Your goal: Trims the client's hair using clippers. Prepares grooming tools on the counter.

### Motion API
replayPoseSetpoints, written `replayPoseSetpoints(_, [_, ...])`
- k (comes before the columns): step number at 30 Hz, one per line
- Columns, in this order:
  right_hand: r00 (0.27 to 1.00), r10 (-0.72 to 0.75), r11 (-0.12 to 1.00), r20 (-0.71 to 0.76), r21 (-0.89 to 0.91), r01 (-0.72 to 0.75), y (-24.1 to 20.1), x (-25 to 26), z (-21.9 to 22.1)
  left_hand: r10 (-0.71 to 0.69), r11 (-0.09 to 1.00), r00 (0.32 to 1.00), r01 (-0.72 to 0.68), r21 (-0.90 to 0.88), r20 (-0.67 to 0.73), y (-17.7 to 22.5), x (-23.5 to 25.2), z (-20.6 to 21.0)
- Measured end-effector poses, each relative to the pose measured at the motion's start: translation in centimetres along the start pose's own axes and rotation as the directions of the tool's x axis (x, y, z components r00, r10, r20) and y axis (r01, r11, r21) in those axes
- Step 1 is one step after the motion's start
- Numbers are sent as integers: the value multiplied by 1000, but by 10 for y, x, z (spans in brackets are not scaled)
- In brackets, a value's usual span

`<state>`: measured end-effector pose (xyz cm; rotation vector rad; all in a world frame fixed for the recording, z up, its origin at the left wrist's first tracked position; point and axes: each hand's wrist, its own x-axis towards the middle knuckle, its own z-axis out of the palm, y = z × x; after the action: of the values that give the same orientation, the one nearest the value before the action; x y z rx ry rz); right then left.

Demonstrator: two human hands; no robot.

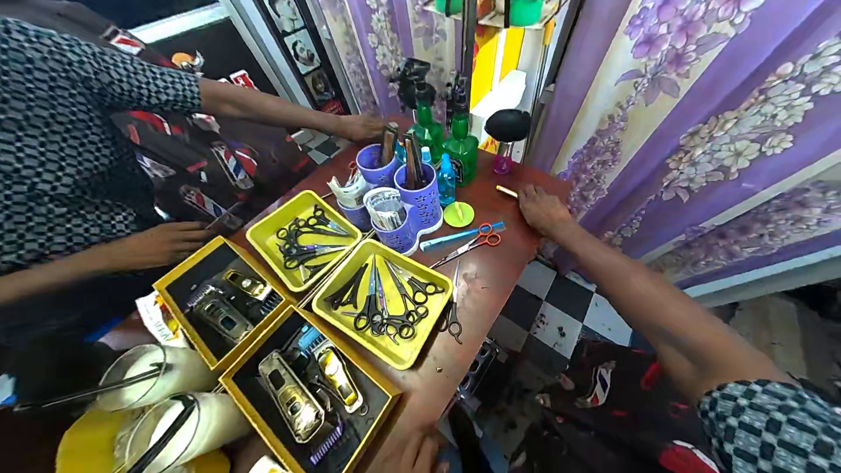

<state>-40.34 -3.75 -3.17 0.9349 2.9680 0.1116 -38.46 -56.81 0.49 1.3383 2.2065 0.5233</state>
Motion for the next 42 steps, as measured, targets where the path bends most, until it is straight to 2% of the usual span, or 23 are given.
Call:
replayPoseSetpoints(2, [990,143,970,-12,200,-137,-5,-29,1,-1,982,996,19,190,-93,2,21,9])
replayPoseSetpoints(4, [968,249,847,-26,491,-204,-11,-67,-3,73,939,968,14,343,-241,-7,36,23])
replayPoseSetpoints(7, [951,288,632,-110,768,-103,-43,-152,-26,166,909,930,-15,417,-328,-17,44,34])
replayPoseSetpoints(10, [936,326,485,-130,873,-48,-77,-219,-34,198,929,941,-90,360,-275,-16,31,37])
replayPoseSetpoints(13, [942,329,293,-70,956,-31,-126,-277,-57,271,957,893,-210,199,-359,-8,12,29])
replayPoseSetpoints(15, [961,276,63,9,998,-27,-158,-303,-74,251,958,846,-285,-1,-471,0,-2,21])
replayPoseSetpoints(17, [977,211,-171,28,985,8,-185,-321,-89,160,912,804,-342,-226,-572,5,-17,11])
replayPoseSetpoints(20, [975,220,-635,33,764,117,-217,-339,-113,-25,790,745,-394,-470,-667,6,-41,-8])
replayPoseSetpoints(22, [992,117,-782,43,620,65,-230,-349,-125,-117,716,727,-411,-565,-677,9,-55,-25])
replayPoseSetpoints(24, [994,-105,-799,-9,596,-79,-244,-360,-130,-121,621,771,-432,-654,-625,17,-67,-45])
replayPoseSetpoints(25, [974,-227,-778,-22,605,-167,-251,-367,-132,-73,582,793,-459,-671,-605,21,-70,-53])
replayPoseSetpoints(27, [901,-434,-717,-32,617,-323,-269,-378,-134,19,504,809,-516,-693,-588,26,-74,-64])
replayPoseSetpoints(29, [831,-555,-647,-31,645,-407,-286,-388,-134,-18,427,803,-532,-731,-595,31,-82,-70])
replayPoseSetpoints(31, [804,-594,-601,-30,680,-420,-298,-397,-135,-154,370,798,-500,-783,-583,32,-91,-74])
replayPoseSetpoints(33, [799,-600,-566,-33,724,-395,-302,-403,-135,-233,312,809,-464,-829,-540,26,-99,-77])
replayPoseSetpoints(37, [779,-626,-539,19,712,-450,-304,-413,-136,-300,207,830,-425,-881,-471,19,-111,-80])
replayPoseSetpoints(42, [729,-678,-491,89,684,-540,-310,-417,-132,-314,203,823,-428,-881,-473,16,-120,-70])
